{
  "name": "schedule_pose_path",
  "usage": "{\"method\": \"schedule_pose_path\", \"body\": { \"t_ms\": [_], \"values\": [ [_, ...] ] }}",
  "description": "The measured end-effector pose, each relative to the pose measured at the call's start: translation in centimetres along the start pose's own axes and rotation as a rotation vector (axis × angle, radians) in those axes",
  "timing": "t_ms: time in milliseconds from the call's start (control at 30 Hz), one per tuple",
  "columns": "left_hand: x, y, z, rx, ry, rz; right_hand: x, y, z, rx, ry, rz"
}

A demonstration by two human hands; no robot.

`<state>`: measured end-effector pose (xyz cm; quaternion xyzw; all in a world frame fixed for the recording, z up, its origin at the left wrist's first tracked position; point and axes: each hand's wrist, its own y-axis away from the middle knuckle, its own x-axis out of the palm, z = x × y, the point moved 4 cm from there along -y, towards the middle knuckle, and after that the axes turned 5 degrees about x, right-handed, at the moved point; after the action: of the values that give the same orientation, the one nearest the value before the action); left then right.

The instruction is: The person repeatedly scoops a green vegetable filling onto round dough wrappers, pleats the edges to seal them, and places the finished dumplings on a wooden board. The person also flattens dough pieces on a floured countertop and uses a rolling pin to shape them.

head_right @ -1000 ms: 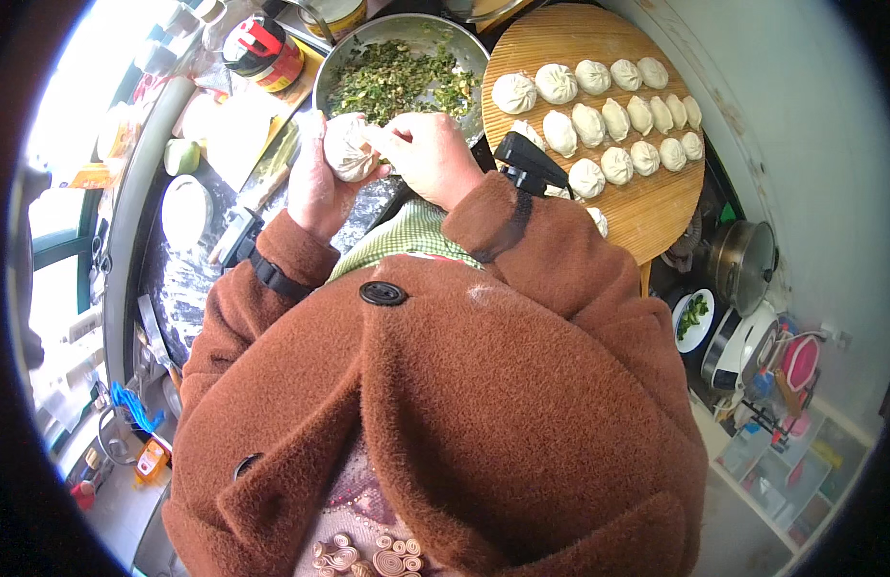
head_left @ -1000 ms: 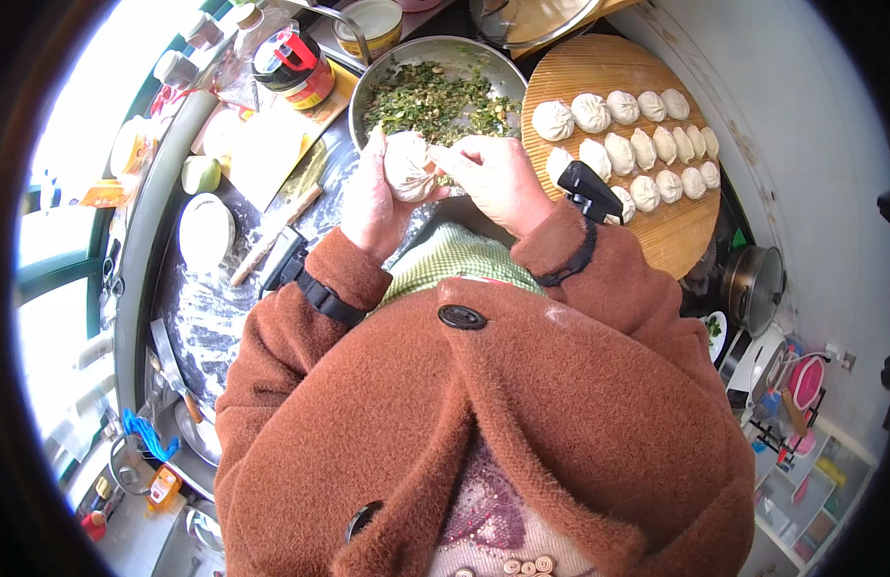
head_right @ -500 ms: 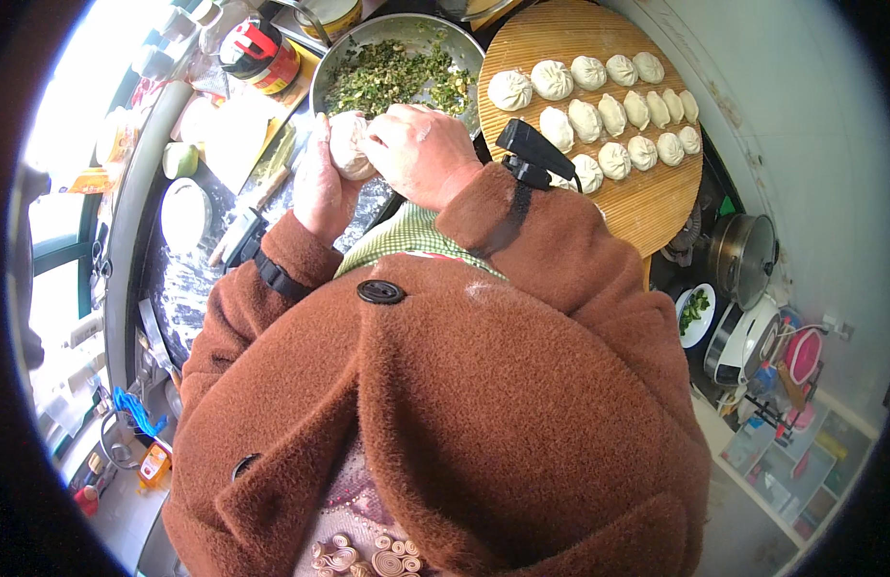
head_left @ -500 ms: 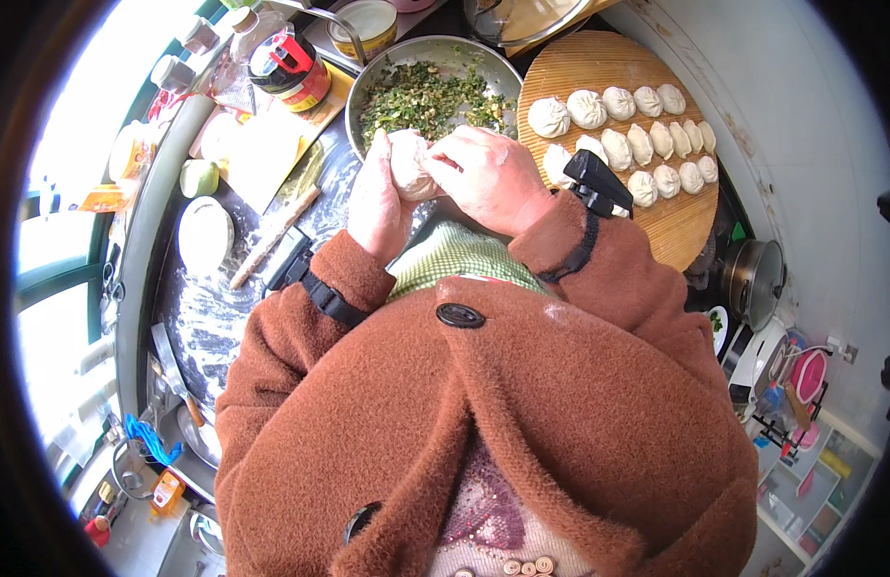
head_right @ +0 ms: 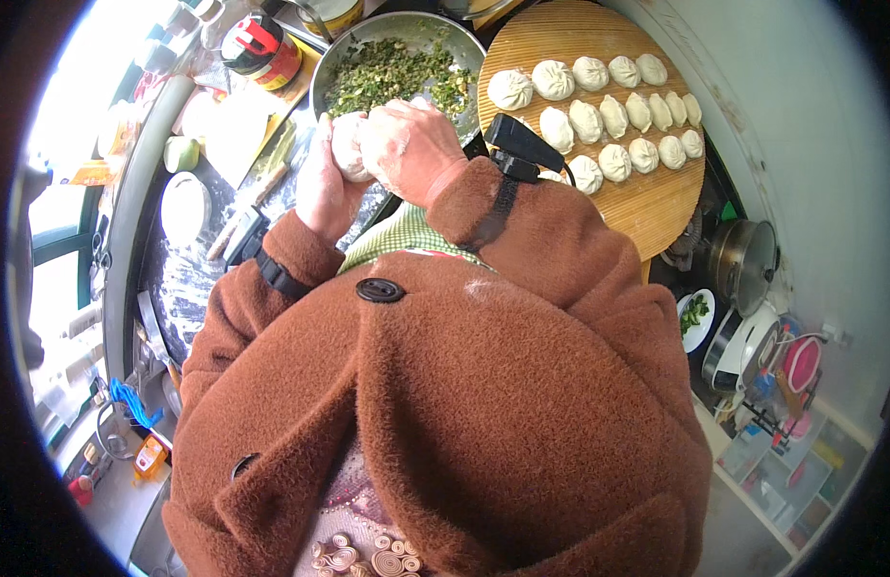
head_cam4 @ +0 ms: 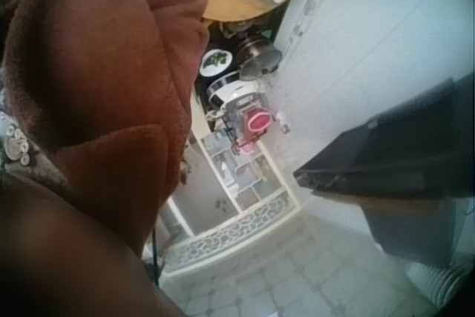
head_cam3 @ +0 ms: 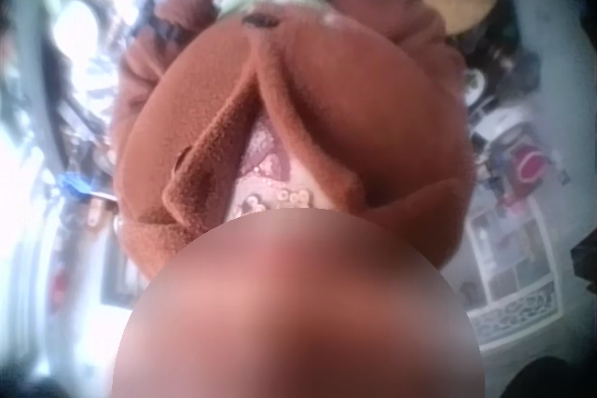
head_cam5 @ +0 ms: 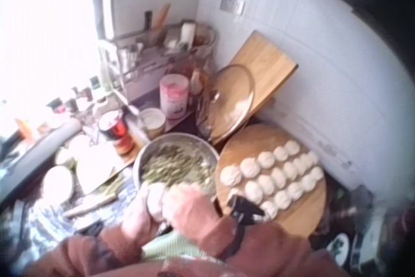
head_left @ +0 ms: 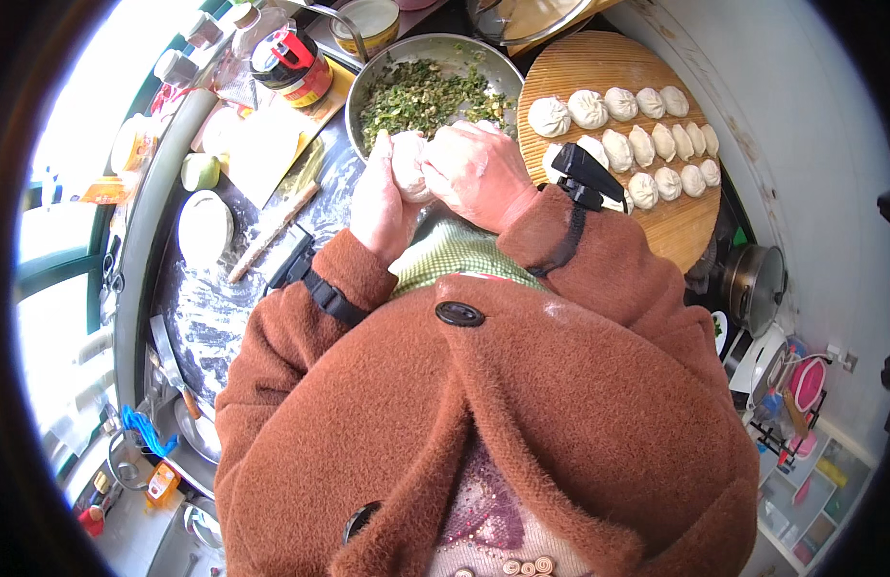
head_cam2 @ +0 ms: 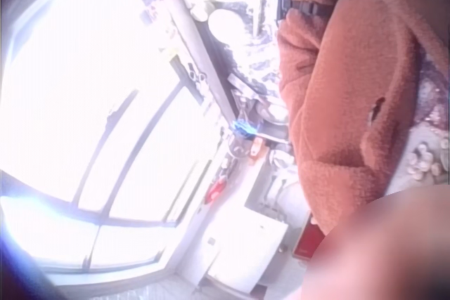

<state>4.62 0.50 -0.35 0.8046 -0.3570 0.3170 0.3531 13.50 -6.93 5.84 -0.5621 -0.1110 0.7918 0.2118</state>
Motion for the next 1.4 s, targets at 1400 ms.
{"method": "schedule_pose_path", "body": {
  "t_ms": [1400],
  "values": [
    [-4.1, 2.2, 2.0, 0.58, -0.419, -0.097, 9.6, 6.3, -1.6, 1.357, -1.99, 0.219]
  ]
}}
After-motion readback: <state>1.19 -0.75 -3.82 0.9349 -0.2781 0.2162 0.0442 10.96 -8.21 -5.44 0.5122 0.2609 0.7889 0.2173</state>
